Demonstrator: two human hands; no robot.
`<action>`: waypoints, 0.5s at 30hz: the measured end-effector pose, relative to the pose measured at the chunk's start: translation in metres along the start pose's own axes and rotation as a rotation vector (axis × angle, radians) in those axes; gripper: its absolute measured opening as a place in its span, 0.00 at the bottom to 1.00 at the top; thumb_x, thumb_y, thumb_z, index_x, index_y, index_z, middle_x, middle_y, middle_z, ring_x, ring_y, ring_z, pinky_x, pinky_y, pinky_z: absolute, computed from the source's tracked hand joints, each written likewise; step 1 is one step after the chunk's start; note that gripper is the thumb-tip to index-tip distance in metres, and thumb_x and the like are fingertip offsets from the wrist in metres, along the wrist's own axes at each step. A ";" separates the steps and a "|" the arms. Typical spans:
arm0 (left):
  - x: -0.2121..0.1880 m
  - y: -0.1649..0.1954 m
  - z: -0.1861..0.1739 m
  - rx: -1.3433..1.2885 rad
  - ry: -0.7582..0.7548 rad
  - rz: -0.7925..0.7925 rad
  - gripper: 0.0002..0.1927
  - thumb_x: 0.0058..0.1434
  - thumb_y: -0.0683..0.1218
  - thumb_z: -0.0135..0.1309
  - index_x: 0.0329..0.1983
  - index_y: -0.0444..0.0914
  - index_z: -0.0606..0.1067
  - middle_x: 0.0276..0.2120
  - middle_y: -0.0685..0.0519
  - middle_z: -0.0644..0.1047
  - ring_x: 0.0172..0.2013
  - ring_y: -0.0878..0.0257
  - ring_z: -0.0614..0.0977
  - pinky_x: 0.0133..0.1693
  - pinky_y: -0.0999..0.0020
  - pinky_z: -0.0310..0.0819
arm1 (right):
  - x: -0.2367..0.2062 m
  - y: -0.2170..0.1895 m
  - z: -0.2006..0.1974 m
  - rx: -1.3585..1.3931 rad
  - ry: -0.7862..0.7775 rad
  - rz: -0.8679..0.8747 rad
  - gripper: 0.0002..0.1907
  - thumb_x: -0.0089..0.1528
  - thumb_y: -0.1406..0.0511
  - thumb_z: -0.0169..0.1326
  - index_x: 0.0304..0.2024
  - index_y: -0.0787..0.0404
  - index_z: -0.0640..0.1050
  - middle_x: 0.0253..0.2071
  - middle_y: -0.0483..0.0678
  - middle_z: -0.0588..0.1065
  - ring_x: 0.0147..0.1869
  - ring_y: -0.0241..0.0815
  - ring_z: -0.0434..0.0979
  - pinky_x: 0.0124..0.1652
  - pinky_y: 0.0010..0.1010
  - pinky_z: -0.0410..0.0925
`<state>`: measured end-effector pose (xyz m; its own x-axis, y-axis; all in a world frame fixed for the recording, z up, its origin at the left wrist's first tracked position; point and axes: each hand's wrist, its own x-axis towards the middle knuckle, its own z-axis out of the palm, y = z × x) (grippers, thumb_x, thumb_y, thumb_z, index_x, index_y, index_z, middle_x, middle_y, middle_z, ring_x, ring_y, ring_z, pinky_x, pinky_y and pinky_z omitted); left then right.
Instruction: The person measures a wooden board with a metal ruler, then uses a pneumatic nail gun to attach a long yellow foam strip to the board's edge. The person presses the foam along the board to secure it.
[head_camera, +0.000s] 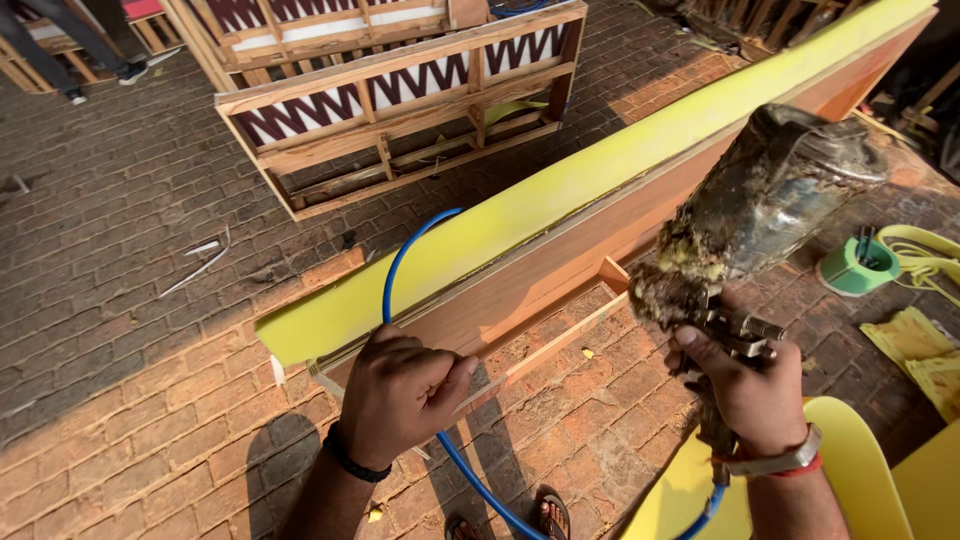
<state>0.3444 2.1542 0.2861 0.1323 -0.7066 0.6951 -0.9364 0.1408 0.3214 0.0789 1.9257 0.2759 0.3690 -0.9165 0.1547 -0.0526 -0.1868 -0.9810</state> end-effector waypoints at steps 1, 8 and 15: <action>0.000 0.002 0.000 -0.018 0.000 -0.007 0.20 0.61 0.46 0.62 0.14 0.45 0.70 0.09 0.59 0.65 0.12 0.67 0.62 0.29 0.66 0.56 | 0.000 0.000 0.000 0.048 -0.034 0.026 0.33 0.60 0.72 0.60 0.68 0.74 0.69 0.39 0.52 0.81 0.34 0.39 0.81 0.32 0.30 0.73; 0.008 0.015 0.002 -0.009 0.015 -0.054 0.19 0.61 0.45 0.62 0.15 0.44 0.72 0.08 0.58 0.65 0.11 0.67 0.63 0.28 0.66 0.56 | 0.005 -0.001 0.000 0.117 -0.116 0.052 0.32 0.60 0.72 0.59 0.67 0.74 0.68 0.36 0.58 0.81 0.34 0.40 0.83 0.33 0.31 0.76; 0.006 0.023 0.003 0.069 0.007 -0.068 0.17 0.63 0.47 0.61 0.17 0.43 0.77 0.10 0.56 0.70 0.12 0.67 0.64 0.28 0.66 0.58 | 0.029 -0.007 -0.001 0.031 -0.162 -0.097 0.24 0.61 0.73 0.60 0.59 0.75 0.75 0.40 0.53 0.82 0.37 0.36 0.82 0.35 0.28 0.75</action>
<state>0.3225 2.1511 0.2956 0.1986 -0.7084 0.6773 -0.9452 0.0444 0.3235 0.0891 1.9006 0.2871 0.5153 -0.8254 0.2307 0.0184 -0.2585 -0.9658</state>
